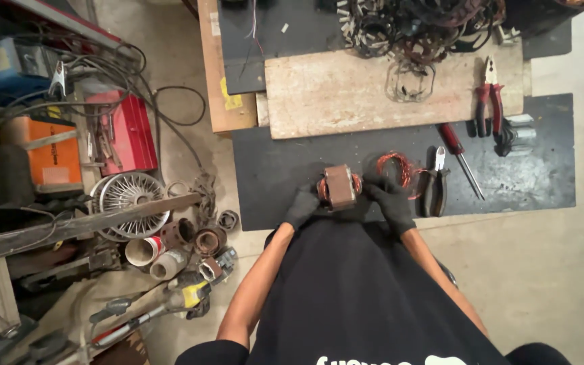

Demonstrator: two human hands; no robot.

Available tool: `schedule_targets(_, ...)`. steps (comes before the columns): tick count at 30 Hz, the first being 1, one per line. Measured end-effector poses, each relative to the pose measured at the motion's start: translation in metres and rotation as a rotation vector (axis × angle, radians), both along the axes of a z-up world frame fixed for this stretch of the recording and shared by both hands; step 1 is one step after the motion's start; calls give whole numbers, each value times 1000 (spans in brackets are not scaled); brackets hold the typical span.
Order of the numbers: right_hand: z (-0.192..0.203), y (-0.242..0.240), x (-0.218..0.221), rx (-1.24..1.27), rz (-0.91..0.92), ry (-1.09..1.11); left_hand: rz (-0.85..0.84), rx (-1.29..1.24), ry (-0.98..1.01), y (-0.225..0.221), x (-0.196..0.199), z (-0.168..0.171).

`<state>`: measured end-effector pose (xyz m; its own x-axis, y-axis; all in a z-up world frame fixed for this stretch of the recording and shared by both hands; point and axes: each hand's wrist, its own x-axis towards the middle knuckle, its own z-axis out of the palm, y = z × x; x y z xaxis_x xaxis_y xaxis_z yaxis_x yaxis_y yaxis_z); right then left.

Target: Winding copper wire around a metal core for an electrical component

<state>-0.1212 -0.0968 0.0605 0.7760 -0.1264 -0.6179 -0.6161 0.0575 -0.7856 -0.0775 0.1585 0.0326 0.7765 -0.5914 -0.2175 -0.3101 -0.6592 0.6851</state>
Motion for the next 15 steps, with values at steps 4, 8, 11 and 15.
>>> schedule_targets(4, 9, 10, 5, -17, 44, -46, 650, -418, 598, 6, -26, -89)
schedule_targets(8, -11, 16, 13, -31, 99, -25, 1068, -741, 935, 26, -31, -31)
schedule_targets(11, -9, 18, 24, -103, 221, 62, 947, -739, 771, 23, -38, -23)
schedule_targets(15, -28, 11, 19, -132, 290, 47, 890, -623, 768, 11, -31, 18)
